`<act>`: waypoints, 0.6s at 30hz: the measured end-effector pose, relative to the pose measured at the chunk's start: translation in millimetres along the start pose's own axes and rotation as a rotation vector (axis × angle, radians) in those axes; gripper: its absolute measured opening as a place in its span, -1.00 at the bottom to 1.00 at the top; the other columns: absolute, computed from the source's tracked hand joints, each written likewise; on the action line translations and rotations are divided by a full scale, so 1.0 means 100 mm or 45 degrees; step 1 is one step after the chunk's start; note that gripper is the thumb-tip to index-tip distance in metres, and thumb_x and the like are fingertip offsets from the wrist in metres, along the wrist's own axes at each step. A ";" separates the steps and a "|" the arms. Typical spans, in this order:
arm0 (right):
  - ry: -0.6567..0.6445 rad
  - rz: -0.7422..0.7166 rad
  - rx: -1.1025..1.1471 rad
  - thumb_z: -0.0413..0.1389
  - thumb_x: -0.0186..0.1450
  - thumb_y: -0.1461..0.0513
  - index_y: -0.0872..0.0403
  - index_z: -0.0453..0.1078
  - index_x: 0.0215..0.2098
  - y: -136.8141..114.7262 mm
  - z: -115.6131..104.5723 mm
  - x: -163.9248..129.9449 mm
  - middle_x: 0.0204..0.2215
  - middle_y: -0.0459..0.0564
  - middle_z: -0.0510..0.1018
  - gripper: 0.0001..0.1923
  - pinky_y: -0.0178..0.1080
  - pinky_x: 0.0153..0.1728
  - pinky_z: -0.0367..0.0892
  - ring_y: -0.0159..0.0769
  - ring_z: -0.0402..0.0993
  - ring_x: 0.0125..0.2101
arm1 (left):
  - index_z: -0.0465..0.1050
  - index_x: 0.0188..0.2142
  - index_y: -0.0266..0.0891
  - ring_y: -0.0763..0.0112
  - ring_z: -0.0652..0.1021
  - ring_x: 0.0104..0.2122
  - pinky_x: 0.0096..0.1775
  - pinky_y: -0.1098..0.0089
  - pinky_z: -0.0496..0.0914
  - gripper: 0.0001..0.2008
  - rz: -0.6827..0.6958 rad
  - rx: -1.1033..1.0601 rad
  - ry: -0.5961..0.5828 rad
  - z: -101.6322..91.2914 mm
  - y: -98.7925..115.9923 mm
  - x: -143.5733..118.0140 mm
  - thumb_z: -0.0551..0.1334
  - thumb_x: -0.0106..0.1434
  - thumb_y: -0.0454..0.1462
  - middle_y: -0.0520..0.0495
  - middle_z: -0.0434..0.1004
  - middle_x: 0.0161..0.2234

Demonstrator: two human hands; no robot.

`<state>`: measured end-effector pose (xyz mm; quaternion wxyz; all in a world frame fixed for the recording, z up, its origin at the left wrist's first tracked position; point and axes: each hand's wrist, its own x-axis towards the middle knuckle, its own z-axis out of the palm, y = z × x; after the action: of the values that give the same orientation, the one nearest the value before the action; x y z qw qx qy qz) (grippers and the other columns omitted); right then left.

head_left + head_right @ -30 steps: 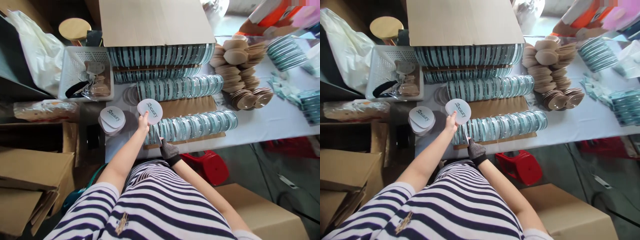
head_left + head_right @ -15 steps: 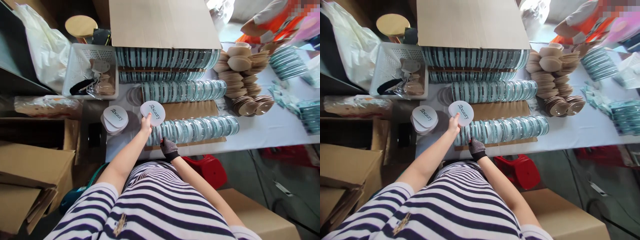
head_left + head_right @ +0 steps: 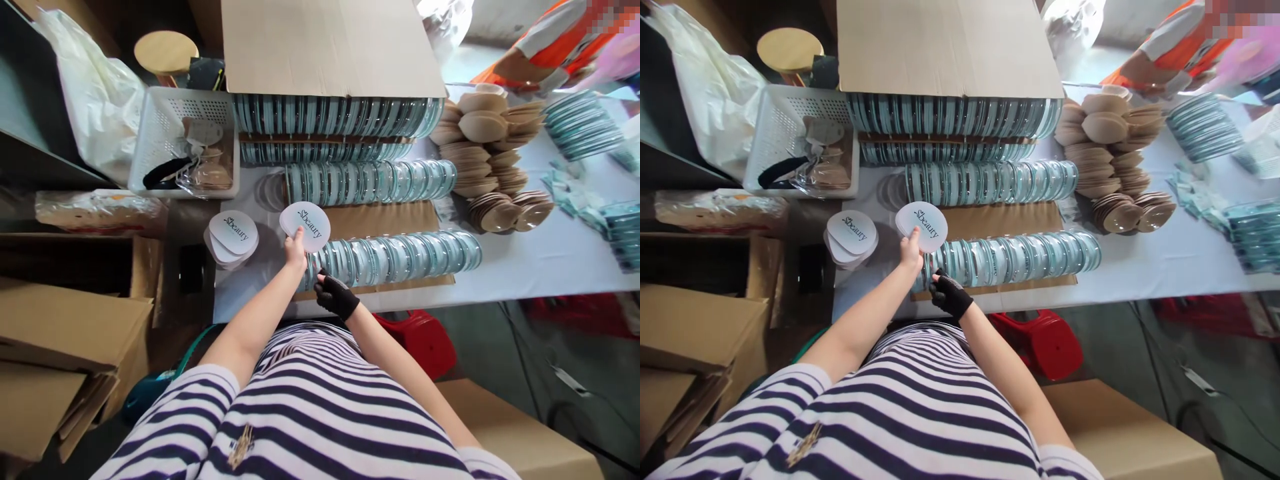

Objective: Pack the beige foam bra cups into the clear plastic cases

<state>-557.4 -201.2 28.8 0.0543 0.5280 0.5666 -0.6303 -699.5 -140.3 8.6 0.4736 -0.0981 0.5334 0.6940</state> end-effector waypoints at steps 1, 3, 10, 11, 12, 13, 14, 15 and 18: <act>-0.034 0.012 0.047 -0.26 0.43 0.07 0.06 0.18 -0.04 0.00 -0.04 -0.01 -0.59 -0.19 0.41 -0.67 -0.46 -0.65 0.19 -0.52 0.15 -0.75 | 0.50 -0.25 -0.31 0.32 0.61 -0.22 -0.06 0.26 0.47 -0.86 0.013 0.008 0.013 0.00 -0.01 0.00 0.33 0.23 -0.26 -0.15 0.62 -0.24; -0.094 0.053 0.099 -0.18 0.40 0.05 0.08 0.21 -0.08 -0.01 -0.11 -0.03 -0.67 -0.21 0.37 -0.68 -0.45 -0.71 0.15 -0.49 0.14 -0.78 | 0.50 -0.27 -0.30 0.32 0.61 -0.21 -0.07 0.28 0.47 -0.86 0.037 0.027 0.042 0.01 -0.04 0.01 0.32 0.24 -0.25 -0.14 0.62 -0.25; 0.006 0.170 -0.067 0.08 0.28 0.12 0.13 0.38 -0.34 -0.04 -0.08 -0.06 -0.65 0.01 0.52 -0.78 -0.30 -0.57 0.36 -0.31 0.42 -0.66 | 0.50 -0.28 -0.30 0.35 0.60 -0.22 -0.10 0.35 0.44 -0.83 0.121 0.067 0.118 0.00 -0.11 0.04 0.32 0.22 -0.21 -0.13 0.60 -0.24; 0.098 0.148 -0.109 0.10 0.27 0.13 0.13 0.40 -0.32 -0.07 -0.09 -0.06 -0.57 0.06 0.56 -0.79 -0.26 -0.47 0.42 -0.25 0.50 -0.55 | 0.51 -0.27 -0.30 0.35 0.60 -0.22 -0.10 0.36 0.43 -0.81 0.122 0.065 0.102 0.00 -0.10 0.03 0.34 0.20 -0.20 -0.12 0.60 -0.25; 0.207 0.119 -0.144 0.08 0.29 0.13 0.13 0.42 -0.24 -0.11 -0.13 -0.06 -0.44 0.12 0.60 -0.77 -0.21 -0.34 0.45 -0.19 0.56 -0.40 | 0.51 -0.26 -0.30 0.35 0.60 -0.23 -0.12 0.36 0.43 -0.78 0.117 0.061 0.076 0.00 -0.10 0.00 0.36 0.17 -0.19 -0.11 0.61 -0.26; 0.345 0.064 -0.168 0.04 0.31 0.12 0.11 0.41 -0.11 -0.16 -0.18 -0.06 -0.28 0.16 0.61 -0.71 -0.15 -0.19 0.44 -0.15 0.56 -0.23 | 0.52 -0.26 -0.31 0.34 0.60 -0.25 -0.13 0.35 0.44 -0.75 0.106 0.056 0.042 0.00 -0.08 -0.03 0.38 0.14 -0.17 -0.11 0.61 -0.27; 0.507 -0.023 -0.185 -0.01 0.34 0.11 0.10 0.35 0.05 -0.20 -0.26 -0.05 -0.11 0.19 0.57 -0.62 -0.10 -0.06 0.40 -0.13 0.51 -0.07 | 0.52 -0.26 -0.32 0.33 0.60 -0.27 -0.15 0.34 0.44 -0.72 0.092 0.050 0.000 0.00 -0.07 -0.07 0.40 0.11 -0.16 -0.12 0.61 -0.29; 0.674 -0.133 -0.204 -0.04 0.34 0.10 0.09 0.24 0.18 -0.25 -0.34 -0.03 0.03 0.20 0.50 -0.52 -0.06 0.05 0.33 -0.12 0.43 0.05 | 0.53 -0.27 -0.32 0.32 0.60 -0.29 -0.16 0.33 0.44 -0.70 0.076 0.043 -0.046 -0.01 -0.06 -0.12 0.41 0.08 -0.16 -0.12 0.61 -0.31; 1.025 -0.475 -0.362 0.00 0.29 0.10 0.19 0.04 0.33 -0.36 -0.51 0.00 0.22 0.26 0.30 -0.30 0.02 0.21 0.18 -0.06 0.23 0.22 | 0.53 -0.25 -0.31 0.30 0.61 -0.30 -0.19 0.31 0.45 -0.68 0.027 0.019 -0.165 -0.03 -0.03 -0.29 0.43 0.05 -0.17 -0.13 0.62 -0.30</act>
<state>-550.7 -148.8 62.5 -0.2122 0.6070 0.7087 -0.2903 -683.0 -159.0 24.2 0.5003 -0.0439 0.5079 0.6999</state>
